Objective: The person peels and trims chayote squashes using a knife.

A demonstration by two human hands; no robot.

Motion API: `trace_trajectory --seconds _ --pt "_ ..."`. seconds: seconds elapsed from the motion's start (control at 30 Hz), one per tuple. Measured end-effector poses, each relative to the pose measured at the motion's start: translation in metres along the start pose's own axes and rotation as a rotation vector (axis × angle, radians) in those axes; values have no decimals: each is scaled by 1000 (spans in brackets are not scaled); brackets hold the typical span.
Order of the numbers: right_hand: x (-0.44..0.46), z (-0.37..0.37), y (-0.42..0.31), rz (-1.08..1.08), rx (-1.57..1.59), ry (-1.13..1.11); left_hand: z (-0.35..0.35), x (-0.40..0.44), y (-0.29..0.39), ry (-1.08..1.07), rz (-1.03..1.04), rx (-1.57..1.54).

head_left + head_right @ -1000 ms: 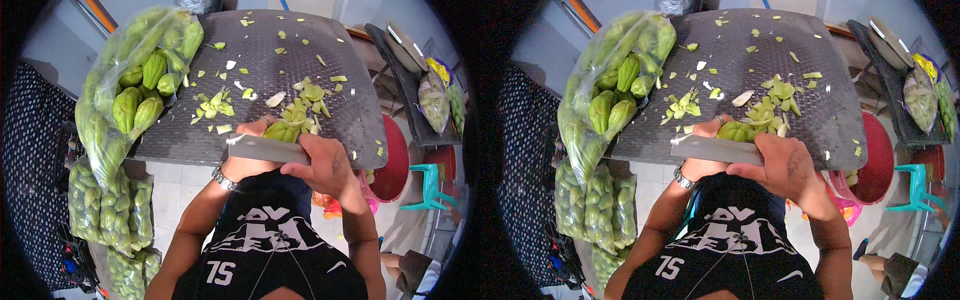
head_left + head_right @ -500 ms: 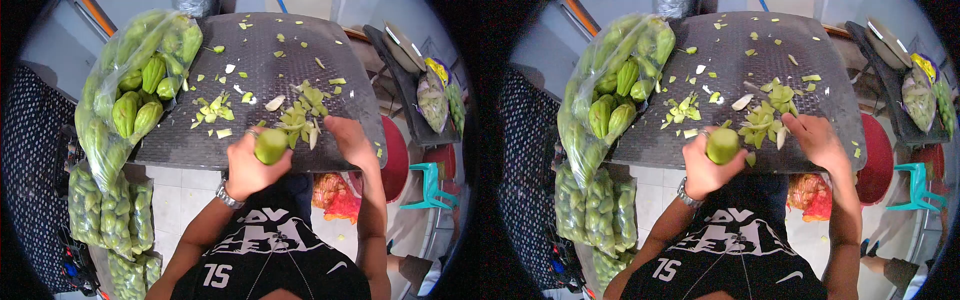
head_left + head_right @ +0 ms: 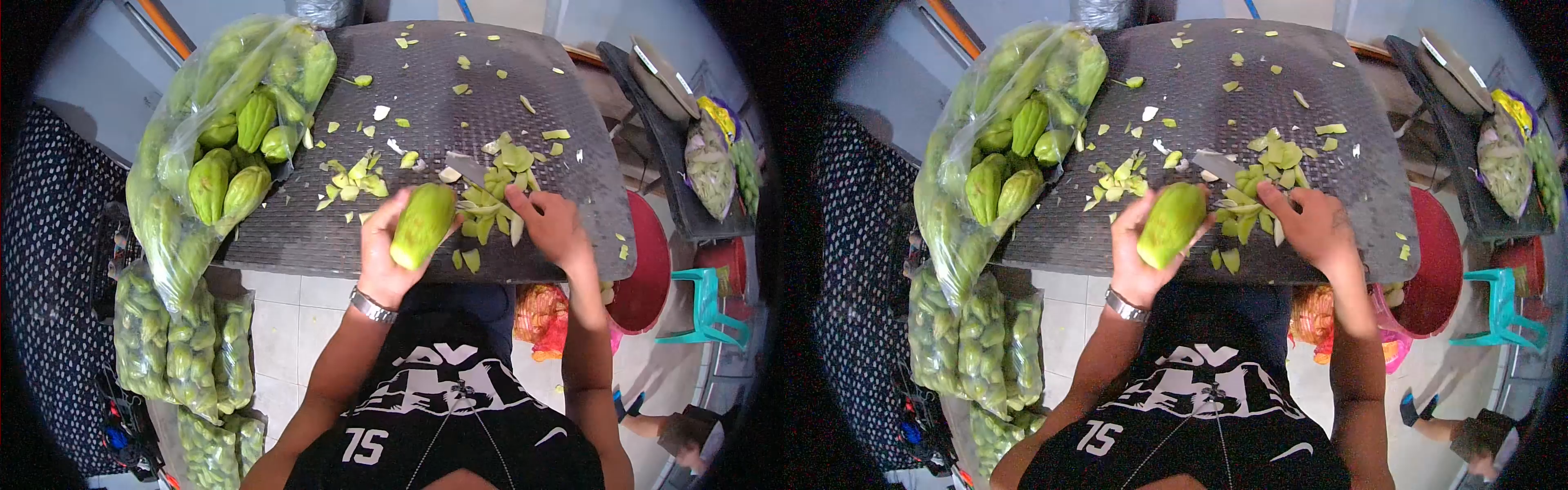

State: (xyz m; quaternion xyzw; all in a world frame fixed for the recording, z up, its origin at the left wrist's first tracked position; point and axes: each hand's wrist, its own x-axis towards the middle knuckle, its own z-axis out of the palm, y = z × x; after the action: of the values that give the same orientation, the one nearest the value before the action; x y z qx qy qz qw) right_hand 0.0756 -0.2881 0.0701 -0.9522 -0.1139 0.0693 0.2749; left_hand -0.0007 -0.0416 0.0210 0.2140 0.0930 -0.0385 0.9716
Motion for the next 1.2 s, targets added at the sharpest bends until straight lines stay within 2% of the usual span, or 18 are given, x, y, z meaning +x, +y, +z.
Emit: trace_trajectory --seconds 0.1,0.2,0.27,0.3,0.4,0.5,0.6,0.7,0.8,1.03,1.2 --pt "4 10 2 45 98 89 5 -3 -5 -136 -146 -182" --pt "8 -1 -10 191 99 53 -15 1 -12 -292 -361 -353" --pt "11 -4 -14 202 40 39 -34 6 -14 -421 -518 -440" --pt "11 -4 -14 211 10 31 -27 0 -11 -326 -510 -275" --pt "15 5 -5 140 -15 175 -5 -17 -19 -150 -259 153" --pt "23 11 7 179 84 188 2 -20 -18 -203 -175 344" --pt "19 22 18 -47 159 39 -1 -19 -18 -183 -118 461" --pt "-26 3 -29 -174 223 -101 7 -24 -13 -167 -154 376" --pt "-53 5 -51 -325 66 -97 -1 -30 -13 -153 -154 465" --pt "-56 14 -42 -506 -46 -102 -25 -24 -31 -120 257 1098" --pt "-61 14 -42 -520 -51 -82 -9 -21 -38 -120 214 845"
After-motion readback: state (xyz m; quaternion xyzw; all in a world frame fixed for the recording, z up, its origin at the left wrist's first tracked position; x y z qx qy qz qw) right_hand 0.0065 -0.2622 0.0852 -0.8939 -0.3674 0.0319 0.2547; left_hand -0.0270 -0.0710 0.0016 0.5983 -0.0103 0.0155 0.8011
